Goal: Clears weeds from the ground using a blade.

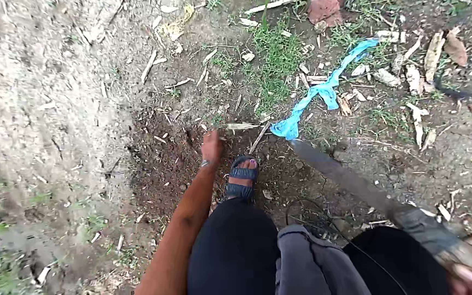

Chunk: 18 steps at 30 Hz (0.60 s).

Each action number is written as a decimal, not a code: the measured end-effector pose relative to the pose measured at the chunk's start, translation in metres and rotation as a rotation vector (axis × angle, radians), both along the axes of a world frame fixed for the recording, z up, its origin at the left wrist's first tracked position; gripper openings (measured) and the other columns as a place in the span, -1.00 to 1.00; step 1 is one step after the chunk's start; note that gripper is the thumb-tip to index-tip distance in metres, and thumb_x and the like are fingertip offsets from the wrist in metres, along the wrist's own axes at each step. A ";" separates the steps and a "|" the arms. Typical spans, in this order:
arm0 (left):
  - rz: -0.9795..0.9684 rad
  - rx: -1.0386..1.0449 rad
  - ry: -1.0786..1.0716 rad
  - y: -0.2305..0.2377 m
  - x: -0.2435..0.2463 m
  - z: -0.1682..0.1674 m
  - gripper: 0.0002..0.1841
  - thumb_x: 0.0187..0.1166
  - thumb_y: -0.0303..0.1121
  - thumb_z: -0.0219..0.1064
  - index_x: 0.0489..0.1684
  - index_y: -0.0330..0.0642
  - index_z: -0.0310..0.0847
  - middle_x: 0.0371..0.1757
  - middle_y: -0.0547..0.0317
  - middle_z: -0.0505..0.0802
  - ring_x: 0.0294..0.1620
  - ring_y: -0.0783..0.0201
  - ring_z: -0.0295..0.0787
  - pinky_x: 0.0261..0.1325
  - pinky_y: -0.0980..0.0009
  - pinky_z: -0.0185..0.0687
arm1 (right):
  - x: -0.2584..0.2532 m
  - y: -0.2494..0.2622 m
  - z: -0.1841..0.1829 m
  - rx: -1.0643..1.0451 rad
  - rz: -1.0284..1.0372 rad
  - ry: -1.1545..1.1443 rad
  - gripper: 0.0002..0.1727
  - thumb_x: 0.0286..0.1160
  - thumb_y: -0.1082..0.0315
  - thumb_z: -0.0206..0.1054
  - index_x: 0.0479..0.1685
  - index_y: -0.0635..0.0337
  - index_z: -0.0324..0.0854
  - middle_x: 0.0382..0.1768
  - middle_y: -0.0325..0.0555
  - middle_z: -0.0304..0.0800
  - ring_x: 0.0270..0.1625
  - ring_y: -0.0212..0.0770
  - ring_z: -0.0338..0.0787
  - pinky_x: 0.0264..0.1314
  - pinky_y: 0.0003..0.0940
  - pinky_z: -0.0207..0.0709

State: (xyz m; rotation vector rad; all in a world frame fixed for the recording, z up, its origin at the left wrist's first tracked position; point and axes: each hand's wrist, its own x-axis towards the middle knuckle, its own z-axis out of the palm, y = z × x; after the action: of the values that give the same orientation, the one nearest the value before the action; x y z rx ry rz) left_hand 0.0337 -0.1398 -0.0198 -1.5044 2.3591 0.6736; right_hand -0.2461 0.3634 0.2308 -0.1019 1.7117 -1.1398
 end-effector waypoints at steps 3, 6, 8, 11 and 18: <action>0.480 -0.071 0.024 -0.012 0.060 0.014 -0.63 0.75 -0.47 0.09 0.45 -0.41 0.52 0.44 -0.47 0.69 0.45 -0.41 0.66 0.48 -0.37 0.52 | 0.026 -0.072 -0.082 0.067 -0.119 -0.165 -0.63 0.38 0.14 0.40 0.18 -0.02 0.68 -0.53 -0.33 0.76 -0.67 -0.39 0.66 -0.68 -0.44 0.59; 0.533 -0.089 0.063 -0.004 0.055 0.027 -0.62 0.76 -0.42 0.09 0.43 -0.42 0.54 0.39 -0.48 0.71 0.43 -0.42 0.67 0.46 -0.38 0.52 | 0.053 -0.176 -0.165 0.068 -0.023 -0.171 -0.52 0.51 0.25 0.38 0.37 0.30 0.57 -0.46 -0.16 0.74 -0.63 -0.29 0.66 -0.58 -0.36 0.63; 0.408 -0.153 0.205 -0.008 0.027 0.023 -0.60 0.70 -0.36 0.24 0.38 -0.44 0.61 0.41 -0.49 0.68 0.52 -0.42 0.55 0.58 -0.31 0.41 | 0.055 -0.211 -0.185 0.038 0.016 -0.153 -0.54 0.52 0.31 0.41 0.36 0.34 0.58 -0.51 -0.15 0.75 -0.65 -0.26 0.69 -0.60 -0.35 0.68; 0.151 -0.193 0.368 -0.014 -0.025 0.015 -0.51 0.71 -0.14 0.25 0.45 -0.31 0.65 0.59 -0.42 0.57 0.65 -0.41 0.41 0.68 -0.27 0.28 | 0.060 -0.198 -0.166 0.005 0.259 0.181 -0.42 0.42 0.24 0.51 0.42 0.33 0.60 -0.23 -0.10 0.88 -0.43 -0.26 0.83 -0.33 -0.29 0.80; -0.285 -0.126 0.113 0.013 -0.021 -0.020 -0.54 0.77 0.03 0.20 0.56 0.13 0.61 0.86 -0.11 0.32 0.78 -0.39 0.25 0.33 -0.42 0.53 | 0.058 -0.110 -0.099 0.013 0.265 0.362 -0.35 0.23 0.19 0.59 0.37 0.32 0.68 -0.04 -0.09 0.93 -0.29 -0.41 0.86 -0.24 -0.44 0.79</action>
State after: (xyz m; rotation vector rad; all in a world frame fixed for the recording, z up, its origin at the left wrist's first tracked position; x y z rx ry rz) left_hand 0.0130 -0.1265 -0.0400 -1.1672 2.6757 0.5619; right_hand -0.1876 0.2534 0.1322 -0.5391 1.9513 -0.9520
